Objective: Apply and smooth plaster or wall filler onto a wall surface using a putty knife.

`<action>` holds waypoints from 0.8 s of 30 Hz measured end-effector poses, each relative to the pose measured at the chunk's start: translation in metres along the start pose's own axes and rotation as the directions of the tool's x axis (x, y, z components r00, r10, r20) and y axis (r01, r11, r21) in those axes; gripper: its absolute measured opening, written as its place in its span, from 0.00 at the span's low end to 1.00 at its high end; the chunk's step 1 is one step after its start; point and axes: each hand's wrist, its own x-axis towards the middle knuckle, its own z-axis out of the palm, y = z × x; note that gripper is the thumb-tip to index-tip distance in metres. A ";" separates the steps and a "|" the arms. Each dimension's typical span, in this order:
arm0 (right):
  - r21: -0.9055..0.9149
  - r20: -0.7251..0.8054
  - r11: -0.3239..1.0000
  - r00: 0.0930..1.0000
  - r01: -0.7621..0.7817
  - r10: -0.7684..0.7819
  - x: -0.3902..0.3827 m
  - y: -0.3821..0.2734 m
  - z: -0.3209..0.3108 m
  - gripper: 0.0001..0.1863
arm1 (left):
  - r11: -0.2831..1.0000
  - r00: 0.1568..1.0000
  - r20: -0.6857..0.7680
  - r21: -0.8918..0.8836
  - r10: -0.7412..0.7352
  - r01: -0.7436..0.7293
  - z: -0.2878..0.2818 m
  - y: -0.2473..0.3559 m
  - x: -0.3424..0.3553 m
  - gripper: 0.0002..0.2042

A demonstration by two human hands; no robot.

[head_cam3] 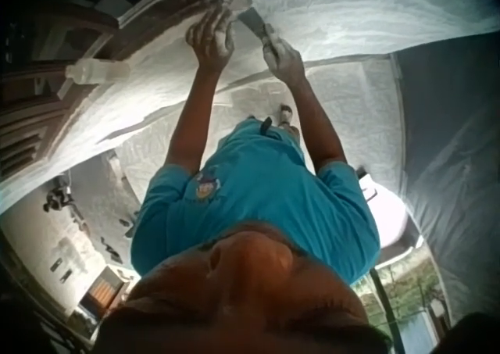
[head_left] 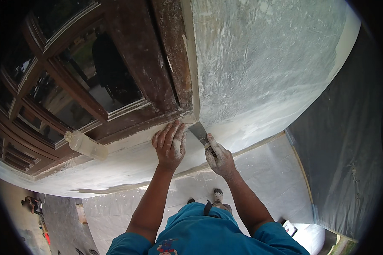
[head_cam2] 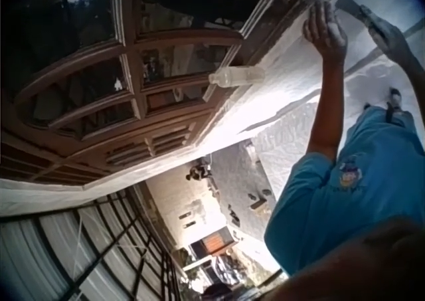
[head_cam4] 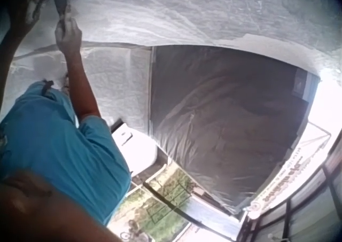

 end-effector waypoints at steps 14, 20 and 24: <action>-0.229 0.274 0.970 0.951 -0.080 0.143 0.021 -0.048 -0.076 0.37 | 0.990 0.993 0.023 0.083 -0.115 0.113 -0.043 -0.024 -0.012 0.15; -0.607 0.484 0.730 0.875 0.314 0.026 0.097 -0.103 -0.138 0.21 | 0.992 0.992 0.035 0.039 -0.120 0.118 -0.057 -0.034 -0.009 0.17; -0.531 0.608 0.787 0.788 0.313 0.097 0.134 -0.131 -0.145 0.18 | 0.985 0.983 0.072 0.046 -0.171 0.168 -0.062 -0.039 -0.015 0.19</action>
